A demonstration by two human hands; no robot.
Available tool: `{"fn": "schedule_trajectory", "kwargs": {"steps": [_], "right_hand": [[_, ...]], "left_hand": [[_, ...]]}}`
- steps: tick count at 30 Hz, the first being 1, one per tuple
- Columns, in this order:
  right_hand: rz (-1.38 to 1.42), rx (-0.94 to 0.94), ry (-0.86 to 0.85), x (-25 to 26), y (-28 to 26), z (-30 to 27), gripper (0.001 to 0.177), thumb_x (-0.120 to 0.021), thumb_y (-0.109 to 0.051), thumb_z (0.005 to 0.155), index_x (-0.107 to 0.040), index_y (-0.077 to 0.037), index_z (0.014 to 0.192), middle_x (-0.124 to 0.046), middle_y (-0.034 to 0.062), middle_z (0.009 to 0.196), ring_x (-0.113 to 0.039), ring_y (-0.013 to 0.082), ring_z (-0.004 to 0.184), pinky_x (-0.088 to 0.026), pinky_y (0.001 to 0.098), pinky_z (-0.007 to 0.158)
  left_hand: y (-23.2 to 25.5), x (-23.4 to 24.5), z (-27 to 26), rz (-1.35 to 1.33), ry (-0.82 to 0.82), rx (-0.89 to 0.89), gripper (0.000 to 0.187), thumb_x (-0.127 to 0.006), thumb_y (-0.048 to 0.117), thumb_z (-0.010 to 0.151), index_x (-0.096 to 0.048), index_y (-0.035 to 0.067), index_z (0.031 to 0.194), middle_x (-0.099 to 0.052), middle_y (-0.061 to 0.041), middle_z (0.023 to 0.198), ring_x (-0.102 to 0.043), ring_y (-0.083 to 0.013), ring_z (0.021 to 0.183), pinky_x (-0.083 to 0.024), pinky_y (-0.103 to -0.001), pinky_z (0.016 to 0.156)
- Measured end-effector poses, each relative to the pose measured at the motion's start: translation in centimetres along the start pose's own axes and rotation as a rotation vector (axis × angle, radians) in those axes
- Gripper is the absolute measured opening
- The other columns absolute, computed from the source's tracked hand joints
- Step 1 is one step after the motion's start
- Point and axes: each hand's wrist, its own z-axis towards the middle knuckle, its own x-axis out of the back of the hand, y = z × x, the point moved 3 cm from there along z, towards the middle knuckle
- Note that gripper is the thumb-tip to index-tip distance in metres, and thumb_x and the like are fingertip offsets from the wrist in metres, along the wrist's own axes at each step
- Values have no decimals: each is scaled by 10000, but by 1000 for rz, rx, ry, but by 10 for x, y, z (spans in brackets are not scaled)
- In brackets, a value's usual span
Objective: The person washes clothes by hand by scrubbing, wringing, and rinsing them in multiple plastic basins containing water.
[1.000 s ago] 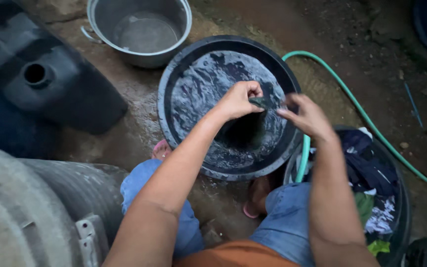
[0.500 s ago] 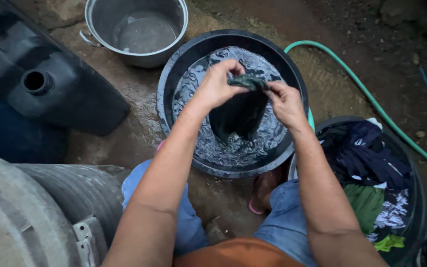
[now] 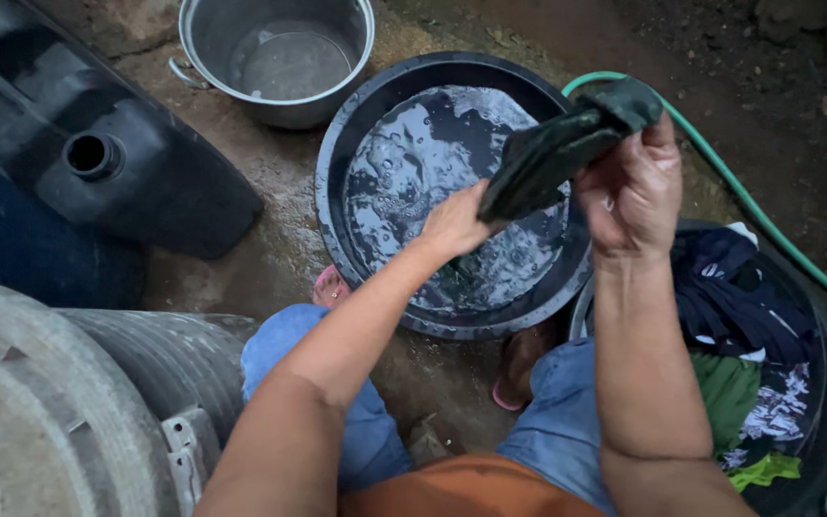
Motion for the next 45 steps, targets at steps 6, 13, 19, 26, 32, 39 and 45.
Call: {"fn": "schedule_trajectory", "kwargs": {"steps": [6, 13, 19, 26, 32, 39, 45], "right_hand": [[-651, -161, -2, 81, 42, 13, 229, -650, -18, 1035, -648, -26, 1264, -707, 60, 1147, -676, 139, 1008, -577, 327, 926], [-1103, -915, 526, 306, 171, -30, 400, -584, -362, 933, -695, -150, 1253, -711, -2, 1035, -640, 182, 920, -463, 486, 713], [-942, -1052, 622, 342, 227, -83, 355, -601, -330, 944, -693, -113, 1209, -716, 39, 1026, -667, 213, 903, -507, 486, 757], [-129, -915, 654, 295, 246, -59, 299, -625, -286, 960, -692, -62, 1147, -723, 97, 1015, -704, 258, 879, -568, 486, 818], [-287, -752, 619, 249, 150, -2, 269, -691, -257, 978, -680, -10, 1084, -728, 133, 1017, -731, 289, 886, -602, 468, 871], [-124, -468, 200, 111, 75, 21, 341, -720, -44, 893, -662, -16, 1227, -718, 113, 1131, -708, 245, 1049, -585, 417, 990], [-150, -512, 160, 88, 115, 12, 374, -725, -38, 935, -661, -20, 1304, -721, 81, 1101, -697, 188, 970, -583, 332, 861]], "left_hand": [[-39, -11, 54, -507, 349, 212, 352, -660, 279, 914, -740, -8, 1101, -751, -202, 1008, -709, -353, 994, -546, -475, 887], [39, 39, 36, -1629, -39, 19, 281, -536, 225, 1006, -647, 35, 1182, -720, -122, 1078, -704, -276, 985, -579, -486, 860], [82, 65, 11, -1945, -347, -210, 378, -454, 284, 1073, -615, -6, 1254, -702, -165, 1202, -686, -315, 1097, -542, -505, 1015], [44, 69, 25, -1842, -276, -312, 394, -497, 290, 1112, -624, -35, 1295, -694, -160, 1241, -668, -304, 1135, -527, -491, 1032], [-51, 31, 71, -1319, 117, 235, 418, -607, 333, 966, -599, 80, 1299, -693, -84, 1174, -655, -269, 1048, -562, -482, 887], [-60, 30, 52, -677, 94, 376, 734, -727, 509, 971, -556, -76, 1379, -656, -173, 1253, -630, -263, 1161, -513, -422, 949], [9, 17, 25, -938, -58, -184, 598, -687, 553, 933, -670, 41, 1241, -728, -60, 1123, -650, -144, 1036, -512, -331, 926]]}}
